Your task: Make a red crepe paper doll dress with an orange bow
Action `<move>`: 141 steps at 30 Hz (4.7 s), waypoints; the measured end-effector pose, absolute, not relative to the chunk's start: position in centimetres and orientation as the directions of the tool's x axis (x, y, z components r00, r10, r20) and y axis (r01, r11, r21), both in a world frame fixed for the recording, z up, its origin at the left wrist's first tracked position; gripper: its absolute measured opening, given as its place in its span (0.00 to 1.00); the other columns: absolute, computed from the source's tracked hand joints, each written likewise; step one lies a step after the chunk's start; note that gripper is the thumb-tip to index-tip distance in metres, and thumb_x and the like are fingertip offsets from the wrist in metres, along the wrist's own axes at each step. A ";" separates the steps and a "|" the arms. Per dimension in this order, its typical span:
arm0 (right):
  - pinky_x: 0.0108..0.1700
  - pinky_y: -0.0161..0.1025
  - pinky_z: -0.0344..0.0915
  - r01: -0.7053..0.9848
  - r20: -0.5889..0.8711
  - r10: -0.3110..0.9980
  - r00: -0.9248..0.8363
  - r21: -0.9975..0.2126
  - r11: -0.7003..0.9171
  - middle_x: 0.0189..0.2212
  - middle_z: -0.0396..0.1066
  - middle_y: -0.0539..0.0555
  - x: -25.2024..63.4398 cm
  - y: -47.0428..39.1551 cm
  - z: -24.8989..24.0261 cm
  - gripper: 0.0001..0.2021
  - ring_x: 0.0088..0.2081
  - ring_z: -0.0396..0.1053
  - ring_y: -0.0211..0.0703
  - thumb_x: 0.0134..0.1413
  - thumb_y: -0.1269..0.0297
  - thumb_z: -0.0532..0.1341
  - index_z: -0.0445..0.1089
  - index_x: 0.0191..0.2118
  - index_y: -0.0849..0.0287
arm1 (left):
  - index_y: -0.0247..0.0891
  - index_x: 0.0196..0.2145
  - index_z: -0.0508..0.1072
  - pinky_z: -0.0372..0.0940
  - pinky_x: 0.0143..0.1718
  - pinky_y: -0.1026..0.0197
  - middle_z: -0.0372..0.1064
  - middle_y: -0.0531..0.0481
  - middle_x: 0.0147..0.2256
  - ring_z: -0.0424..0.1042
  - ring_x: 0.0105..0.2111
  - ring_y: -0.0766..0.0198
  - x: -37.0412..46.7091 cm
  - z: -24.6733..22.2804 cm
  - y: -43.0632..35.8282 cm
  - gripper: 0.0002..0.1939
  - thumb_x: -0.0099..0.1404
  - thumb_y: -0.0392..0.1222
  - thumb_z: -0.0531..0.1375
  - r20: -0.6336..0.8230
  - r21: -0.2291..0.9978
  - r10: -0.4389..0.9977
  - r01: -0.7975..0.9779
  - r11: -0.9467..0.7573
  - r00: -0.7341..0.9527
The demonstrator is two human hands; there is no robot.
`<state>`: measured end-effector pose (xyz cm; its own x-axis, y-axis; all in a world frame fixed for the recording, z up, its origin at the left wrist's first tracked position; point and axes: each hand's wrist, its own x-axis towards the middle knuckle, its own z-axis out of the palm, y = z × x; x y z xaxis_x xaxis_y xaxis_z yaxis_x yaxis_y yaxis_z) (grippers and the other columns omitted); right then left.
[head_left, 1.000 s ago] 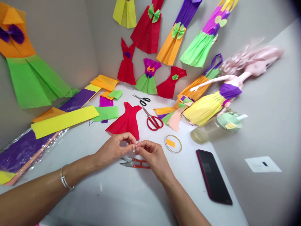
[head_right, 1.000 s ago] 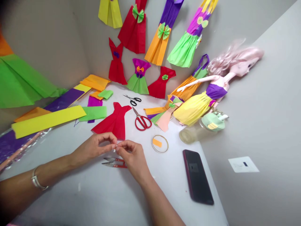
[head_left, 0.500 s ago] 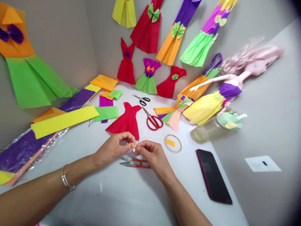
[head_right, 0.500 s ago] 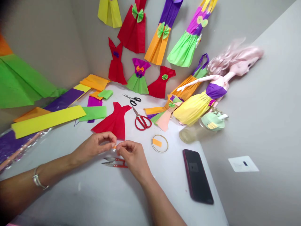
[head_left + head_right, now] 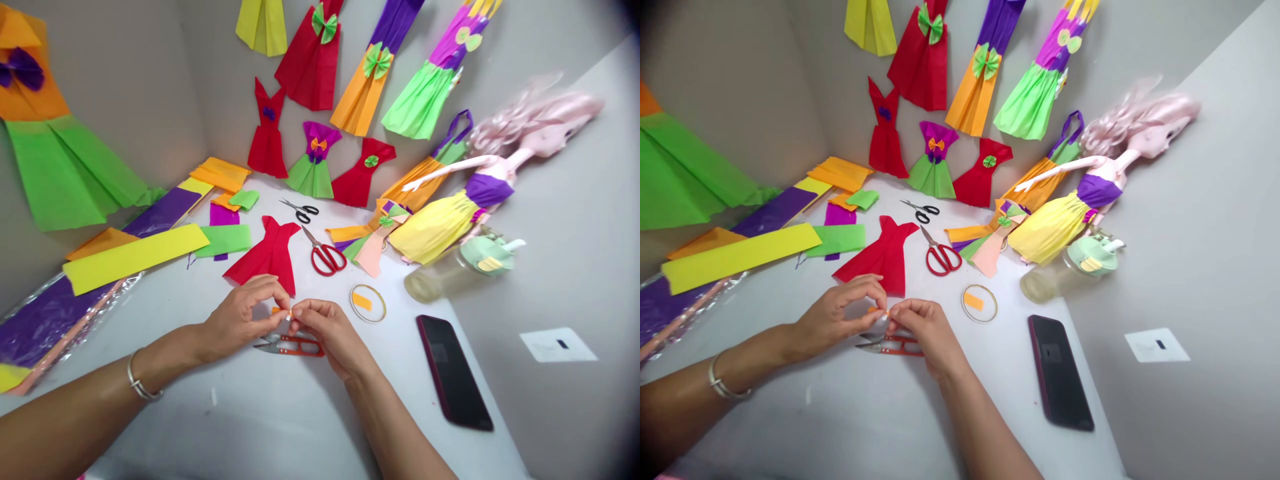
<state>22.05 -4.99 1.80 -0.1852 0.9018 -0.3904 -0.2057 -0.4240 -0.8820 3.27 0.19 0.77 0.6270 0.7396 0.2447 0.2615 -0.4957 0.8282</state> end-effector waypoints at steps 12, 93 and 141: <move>0.38 0.35 0.63 -0.247 -0.335 0.926 -0.177 -0.895 -0.371 0.23 0.72 0.49 22.2 -4.9 1.5 0.11 0.28 0.67 0.36 0.49 0.57 0.67 0.75 0.29 0.60 | 0.40 0.38 0.71 0.53 0.61 0.51 0.73 0.51 0.35 0.69 0.39 0.62 3.1 0.9 0.3 0.07 0.70 0.41 0.54 0.336 0.770 0.674 0.221 -0.599 0.657; 0.41 0.45 0.64 0.774 0.577 0.756 -0.308 -0.310 0.552 0.37 0.73 0.55 22.4 -5.2 1.8 0.06 0.38 0.66 0.45 0.61 0.69 0.61 0.70 0.31 0.57 | 0.38 0.30 0.71 0.58 0.44 0.60 0.67 0.53 0.31 0.66 0.36 0.62 3.4 0.9 1.2 0.09 0.65 0.44 0.59 -0.147 0.971 0.802 -0.071 0.229 0.579; 0.36 0.35 0.61 -0.135 -0.166 0.985 0.043 -0.978 -0.159 0.24 0.69 0.48 22.7 -4.3 1.5 0.10 0.29 0.65 0.37 0.49 0.57 0.67 0.73 0.30 0.59 | 0.41 0.36 0.73 0.60 0.44 0.61 0.71 0.52 0.35 0.68 0.40 0.58 3.7 1.3 0.7 0.18 0.70 0.54 0.50 -0.116 0.979 0.805 0.202 -0.005 0.582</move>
<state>22.67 -4.31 1.54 0.0432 0.9852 -0.1660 -0.1346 -0.1589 -0.9781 3.66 0.67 1.32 0.5819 0.8050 -0.1156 0.2018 -0.0053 0.9794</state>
